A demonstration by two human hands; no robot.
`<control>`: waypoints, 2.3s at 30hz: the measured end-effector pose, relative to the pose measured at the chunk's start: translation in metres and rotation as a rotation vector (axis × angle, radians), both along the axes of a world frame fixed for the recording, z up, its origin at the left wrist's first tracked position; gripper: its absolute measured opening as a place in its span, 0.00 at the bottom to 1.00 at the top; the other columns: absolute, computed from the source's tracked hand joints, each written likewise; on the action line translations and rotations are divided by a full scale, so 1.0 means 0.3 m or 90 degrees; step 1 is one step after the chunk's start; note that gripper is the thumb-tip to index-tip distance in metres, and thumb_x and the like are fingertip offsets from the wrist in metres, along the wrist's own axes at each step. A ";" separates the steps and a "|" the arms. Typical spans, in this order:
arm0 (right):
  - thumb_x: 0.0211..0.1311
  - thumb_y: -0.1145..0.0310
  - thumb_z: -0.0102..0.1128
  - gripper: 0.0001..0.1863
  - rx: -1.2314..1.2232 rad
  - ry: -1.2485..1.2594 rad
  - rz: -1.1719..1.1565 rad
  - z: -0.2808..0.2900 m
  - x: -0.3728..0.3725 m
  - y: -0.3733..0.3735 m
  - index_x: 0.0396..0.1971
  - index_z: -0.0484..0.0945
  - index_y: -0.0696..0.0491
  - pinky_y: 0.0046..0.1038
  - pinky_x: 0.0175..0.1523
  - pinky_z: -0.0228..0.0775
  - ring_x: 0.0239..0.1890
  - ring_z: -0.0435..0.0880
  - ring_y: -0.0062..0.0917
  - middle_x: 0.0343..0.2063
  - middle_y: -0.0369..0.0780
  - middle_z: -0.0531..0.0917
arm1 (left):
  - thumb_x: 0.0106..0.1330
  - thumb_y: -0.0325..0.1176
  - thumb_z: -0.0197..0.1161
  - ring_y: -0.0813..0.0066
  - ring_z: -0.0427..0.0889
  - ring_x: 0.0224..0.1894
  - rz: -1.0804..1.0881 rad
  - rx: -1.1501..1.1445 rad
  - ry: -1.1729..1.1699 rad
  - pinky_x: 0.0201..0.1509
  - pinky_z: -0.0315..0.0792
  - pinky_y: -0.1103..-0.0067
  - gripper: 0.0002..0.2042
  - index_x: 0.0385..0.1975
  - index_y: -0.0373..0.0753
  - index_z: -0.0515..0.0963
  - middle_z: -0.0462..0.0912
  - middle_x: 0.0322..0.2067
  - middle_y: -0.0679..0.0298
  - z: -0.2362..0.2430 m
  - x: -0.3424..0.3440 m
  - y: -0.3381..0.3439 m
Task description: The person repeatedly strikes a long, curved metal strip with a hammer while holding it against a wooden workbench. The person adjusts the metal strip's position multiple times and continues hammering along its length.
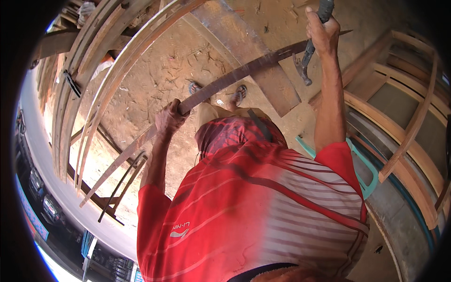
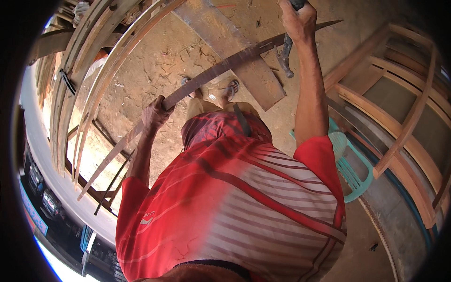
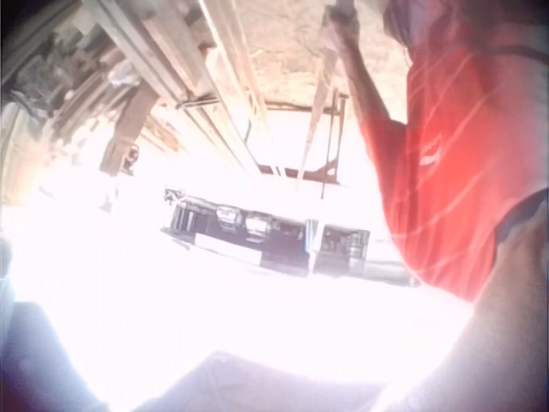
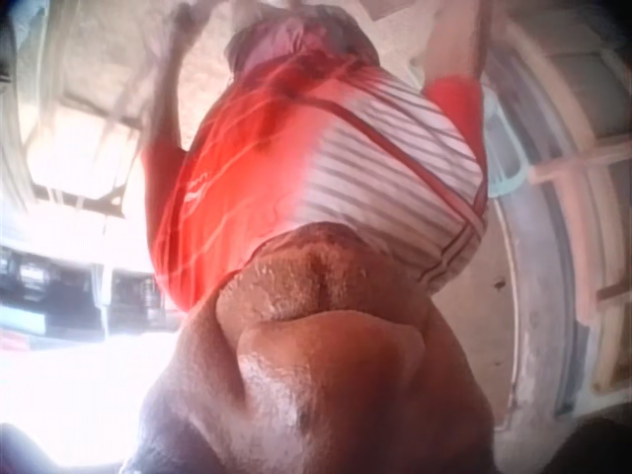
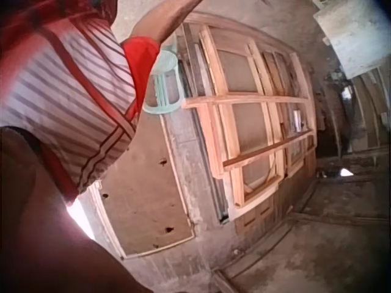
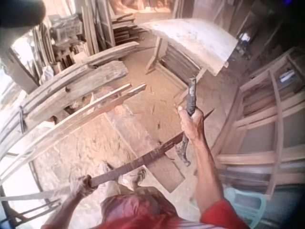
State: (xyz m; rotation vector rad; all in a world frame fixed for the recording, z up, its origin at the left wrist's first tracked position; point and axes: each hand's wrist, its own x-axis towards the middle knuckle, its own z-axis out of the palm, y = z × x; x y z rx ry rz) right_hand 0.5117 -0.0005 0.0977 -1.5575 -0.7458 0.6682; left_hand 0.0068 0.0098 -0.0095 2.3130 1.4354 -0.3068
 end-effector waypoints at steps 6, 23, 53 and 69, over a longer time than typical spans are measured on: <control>0.69 0.61 0.69 0.14 0.014 0.220 -0.014 -0.044 0.135 0.018 0.30 0.75 0.52 0.23 0.26 0.60 0.20 0.68 0.16 0.21 0.29 0.69 | 0.60 0.52 0.72 0.53 0.88 0.37 -0.011 0.004 -0.025 0.39 0.81 0.60 0.19 0.40 0.45 0.78 0.87 0.35 0.59 -0.015 -0.010 -0.020; 0.68 0.65 0.69 0.14 0.061 0.294 -0.152 -0.127 0.248 0.022 0.30 0.70 0.48 0.24 0.26 0.57 0.19 0.63 0.16 0.19 0.28 0.63 | 0.60 0.50 0.72 0.51 0.87 0.35 -0.015 -0.004 -0.021 0.37 0.80 0.59 0.18 0.38 0.45 0.76 0.85 0.33 0.58 -0.014 -0.012 -0.018; 0.69 0.62 0.67 0.18 0.000 0.178 -0.138 -0.099 0.114 0.155 0.21 0.68 0.43 0.19 0.17 0.55 0.12 0.63 0.12 0.14 0.25 0.66 | 0.62 0.57 0.70 0.48 0.88 0.37 -0.034 -0.010 -0.032 0.38 0.80 0.57 0.20 0.38 0.47 0.77 0.87 0.33 0.57 -0.015 -0.015 0.008; 0.60 0.65 0.72 0.11 0.056 -0.488 -0.157 -0.133 -0.500 -0.023 0.36 0.80 0.52 0.38 0.38 0.77 0.30 0.87 0.37 0.26 0.42 0.85 | 0.63 0.59 0.66 0.49 0.89 0.39 -0.014 -0.079 0.004 0.41 0.80 0.57 0.22 0.40 0.45 0.79 0.89 0.34 0.55 0.020 -0.017 0.011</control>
